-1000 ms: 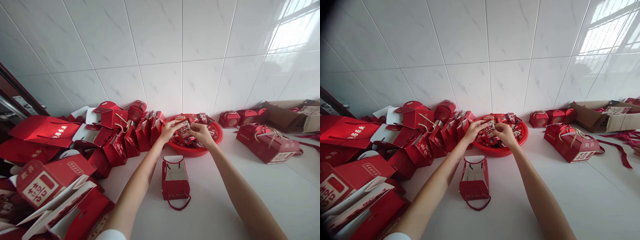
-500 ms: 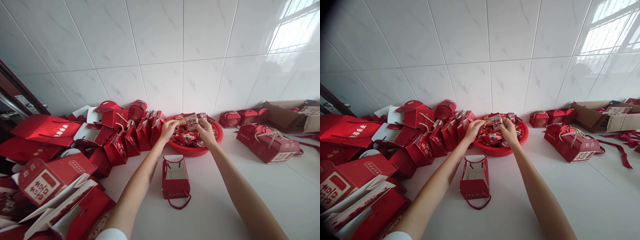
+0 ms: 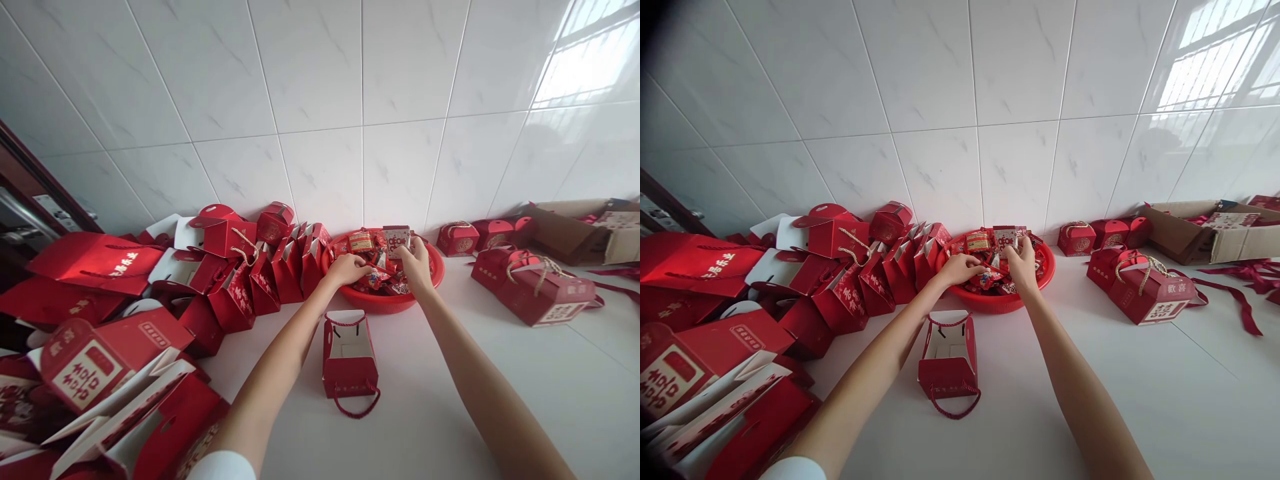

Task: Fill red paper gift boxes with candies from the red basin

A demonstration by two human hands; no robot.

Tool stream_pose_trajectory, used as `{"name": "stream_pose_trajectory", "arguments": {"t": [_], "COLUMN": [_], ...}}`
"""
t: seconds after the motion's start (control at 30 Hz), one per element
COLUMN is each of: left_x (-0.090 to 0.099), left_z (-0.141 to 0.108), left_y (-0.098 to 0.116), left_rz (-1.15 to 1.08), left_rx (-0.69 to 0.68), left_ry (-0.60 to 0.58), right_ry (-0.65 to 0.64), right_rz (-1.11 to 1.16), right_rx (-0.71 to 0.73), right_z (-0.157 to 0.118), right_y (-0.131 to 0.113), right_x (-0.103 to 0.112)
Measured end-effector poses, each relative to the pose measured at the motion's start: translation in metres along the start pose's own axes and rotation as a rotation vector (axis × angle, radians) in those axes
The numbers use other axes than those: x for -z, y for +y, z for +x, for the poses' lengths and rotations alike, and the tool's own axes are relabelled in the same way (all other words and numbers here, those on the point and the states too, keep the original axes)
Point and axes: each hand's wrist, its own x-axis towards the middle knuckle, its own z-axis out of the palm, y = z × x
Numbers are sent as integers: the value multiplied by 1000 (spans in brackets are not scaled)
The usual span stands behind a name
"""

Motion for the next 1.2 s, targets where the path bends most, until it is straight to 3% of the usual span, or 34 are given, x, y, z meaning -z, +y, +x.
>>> {"name": "stream_pose_trajectory", "arguments": {"t": [0.2,0.37,0.53,0.67,0.83,0.97,1.07,1.2], "left_x": [1,4,6,5,2,3,3,3], "left_z": [0,-4,-3,0,4,6,6,5], "left_y": [2,5,3,-3,-12,-15,-15,-14], "left_rz": [10,-84,-274,-427,-454,-480,-501,-542], "left_rx": [-47,-7,-27,-83,-108,-118,-128,-142], "left_ry": [-36,-34,59,117,320,356,361,340], "right_ry": [-47,23,125,114,99,112,33,-167], "right_rz": [47,55,74,123,147,159,177,205], "right_rx": [4,-3,-34,-46,-15,-17,-77,-185], "right_z": [0,1,3,3,2,2,1,-3], "right_y": [-1,-1,2,2,1,1,-3,-12], "right_x": [-1,-1,1,2,1,0,-1,0]}}
